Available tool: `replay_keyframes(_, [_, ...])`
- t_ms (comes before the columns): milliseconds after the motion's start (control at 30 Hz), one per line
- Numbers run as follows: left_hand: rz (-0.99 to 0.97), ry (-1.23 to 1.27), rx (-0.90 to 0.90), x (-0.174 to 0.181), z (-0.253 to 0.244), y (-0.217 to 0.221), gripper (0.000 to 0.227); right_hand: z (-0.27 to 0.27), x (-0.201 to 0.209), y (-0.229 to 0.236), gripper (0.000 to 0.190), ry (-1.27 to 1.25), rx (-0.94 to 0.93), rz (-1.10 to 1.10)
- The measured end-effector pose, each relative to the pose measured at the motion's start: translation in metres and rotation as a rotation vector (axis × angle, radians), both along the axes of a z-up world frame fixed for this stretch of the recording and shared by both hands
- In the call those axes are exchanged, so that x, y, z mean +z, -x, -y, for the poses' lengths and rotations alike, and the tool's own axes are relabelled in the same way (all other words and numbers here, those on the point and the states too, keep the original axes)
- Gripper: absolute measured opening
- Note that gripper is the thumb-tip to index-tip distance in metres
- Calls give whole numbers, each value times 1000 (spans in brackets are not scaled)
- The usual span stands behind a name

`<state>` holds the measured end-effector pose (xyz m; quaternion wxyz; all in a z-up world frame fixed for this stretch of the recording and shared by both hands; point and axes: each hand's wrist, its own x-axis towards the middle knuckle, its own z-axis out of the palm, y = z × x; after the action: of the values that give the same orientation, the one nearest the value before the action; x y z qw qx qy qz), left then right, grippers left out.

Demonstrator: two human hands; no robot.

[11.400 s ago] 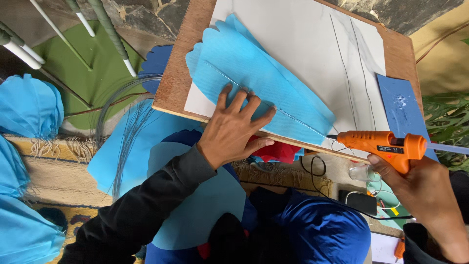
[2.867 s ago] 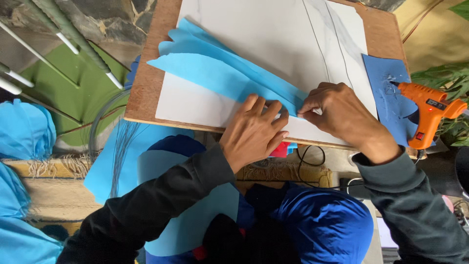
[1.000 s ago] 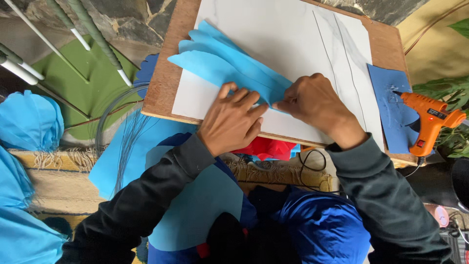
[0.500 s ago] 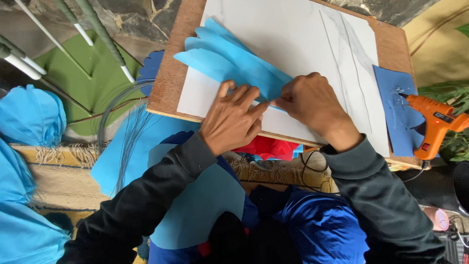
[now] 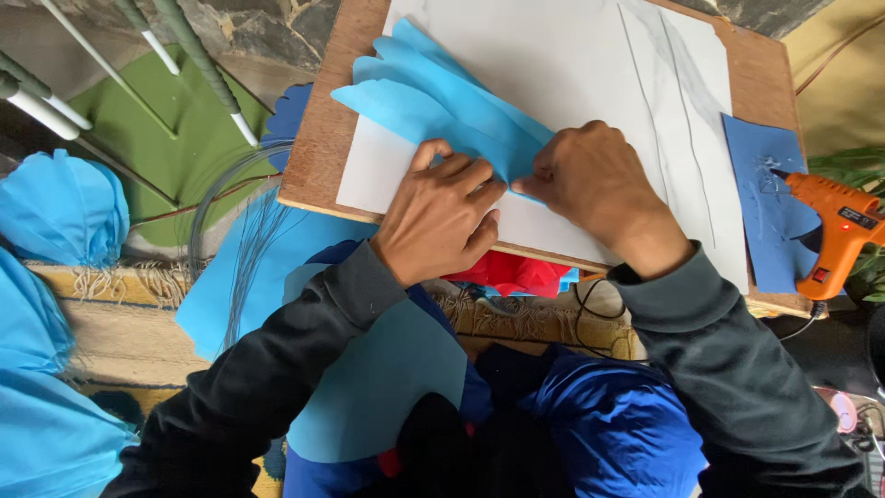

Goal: The person applies adhesive using a glue gun to blue paper petals and folds them over wire stems on a work surface.

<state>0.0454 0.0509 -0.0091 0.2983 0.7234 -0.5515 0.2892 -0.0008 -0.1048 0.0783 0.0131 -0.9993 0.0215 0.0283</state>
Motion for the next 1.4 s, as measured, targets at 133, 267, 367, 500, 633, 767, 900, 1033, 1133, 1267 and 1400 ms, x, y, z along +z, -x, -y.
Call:
replay_keyframes(133, [-16, -9, 14, 5, -2, 3, 24, 4, -7, -5, 16, -67, 1, 8])
replay_keyframes(267, [1, -11, 8, 1, -1, 0, 23, 4, -8, -3, 17, -96, 65, 23])
replay_keyframes(367, [29, -11, 6, -3, 0, 1, 21, 5, -18, -2, 15, 20, 89, 40])
replay_keyframes(500, [16, -3, 6, -2, 1, 3, 21, 6, -19, 1, 10, 144, 122, 73])
replay_keyframes(633, [-3, -22, 12, 1, 2, 2, 25, 13, -11, 2, 11, -76, 108, 50])
replay_keyframes(767, [30, -24, 12, 7, -2, 8, 26, 18, -13, 5, 11, -92, 112, 48])
replay_keyframes(900, [38, -26, 34, 2, 2, 7, 23, 16, -8, 10, 14, -93, 97, 39])
replay_keyframes(1033, [37, -29, 41, 1, 5, 6, 22, 16, -3, 14, 11, -61, 79, -1])
replay_keyframes(1133, [42, -23, 46, 0, 4, 6, 21, 18, -5, 16, 10, -38, 92, -7])
replay_keyframes(1267, [45, -18, 64, 3, 3, 9, 22, 17, 2, 21, 11, -17, 78, -30])
replay_keyframes(1400, [53, -40, 65, 4, 4, 10, 23, 23, 0, 24, 11, -1, 77, -27])
